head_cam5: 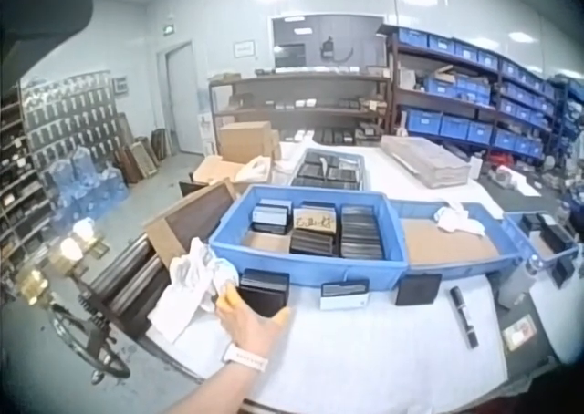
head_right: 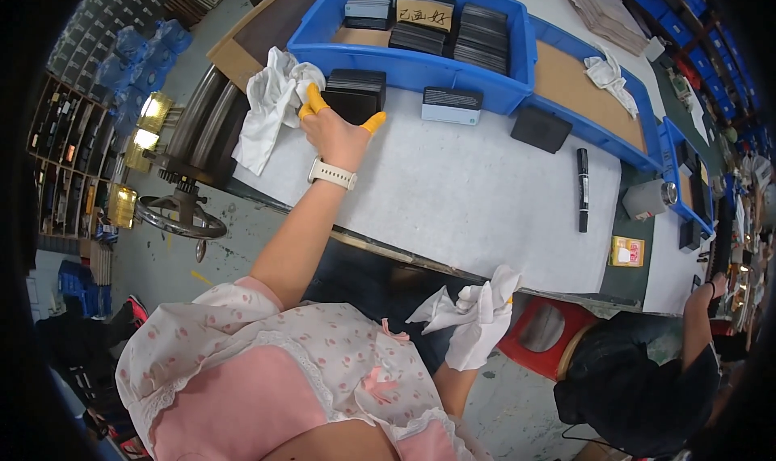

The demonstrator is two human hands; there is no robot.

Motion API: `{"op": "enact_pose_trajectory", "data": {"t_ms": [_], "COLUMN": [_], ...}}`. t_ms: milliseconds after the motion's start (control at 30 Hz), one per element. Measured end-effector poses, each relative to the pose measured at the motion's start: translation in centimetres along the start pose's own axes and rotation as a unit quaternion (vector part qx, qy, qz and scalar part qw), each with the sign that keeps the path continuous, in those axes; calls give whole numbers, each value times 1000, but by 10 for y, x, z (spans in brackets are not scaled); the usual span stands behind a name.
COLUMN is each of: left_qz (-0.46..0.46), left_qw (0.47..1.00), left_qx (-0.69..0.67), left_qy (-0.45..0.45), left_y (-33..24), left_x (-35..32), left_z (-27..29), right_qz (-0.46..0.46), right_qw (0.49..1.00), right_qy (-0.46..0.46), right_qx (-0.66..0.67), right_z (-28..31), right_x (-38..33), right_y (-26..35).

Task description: The recorder is inspecting and cleaning small black metal plates using a cloth at a workbench.

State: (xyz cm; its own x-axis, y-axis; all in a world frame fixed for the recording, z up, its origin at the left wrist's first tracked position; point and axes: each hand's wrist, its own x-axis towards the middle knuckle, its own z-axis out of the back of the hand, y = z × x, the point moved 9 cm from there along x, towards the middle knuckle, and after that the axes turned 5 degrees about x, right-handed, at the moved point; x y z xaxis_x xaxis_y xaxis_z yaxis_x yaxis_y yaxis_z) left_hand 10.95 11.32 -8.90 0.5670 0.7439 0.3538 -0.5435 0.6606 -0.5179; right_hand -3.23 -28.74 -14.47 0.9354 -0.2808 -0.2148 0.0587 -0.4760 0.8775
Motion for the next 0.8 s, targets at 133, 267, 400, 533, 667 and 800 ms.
{"op": "enact_pose_trajectory", "data": {"t_ms": [133, 267, 400, 533, 667, 800], "left_qz": [-7, -11, 3, 1, 18, 16], "left_qw": [1000, 999, 999, 999, 997, 998], "left_qx": [0, -33, -54, -54, -72, -51], "left_qy": [-6, 3, 8, -3, 4, 10], "left_y": [-1, -2, -1, 1, 0, 0], "left_x": [0, 0, 1, 3, 4, 3], "left_z": [1, 2, -3, 1, 6, 7], "right_qz": [1, 2, -4, -10, -15, -15], "right_qw": [999, 999, 1000, 1000, 1000, 1000], "right_qy": [-2, -3, -8, -7, -9, -13], "right_qx": [-33, -35, -29, 5, 2, -1], "right_z": [2, 2, 3, 7, 10, 7], "right_x": [-2, -2, -5, -6, -8, -13], "right_y": [-1, 0, 0, -2, -2, 1]}}
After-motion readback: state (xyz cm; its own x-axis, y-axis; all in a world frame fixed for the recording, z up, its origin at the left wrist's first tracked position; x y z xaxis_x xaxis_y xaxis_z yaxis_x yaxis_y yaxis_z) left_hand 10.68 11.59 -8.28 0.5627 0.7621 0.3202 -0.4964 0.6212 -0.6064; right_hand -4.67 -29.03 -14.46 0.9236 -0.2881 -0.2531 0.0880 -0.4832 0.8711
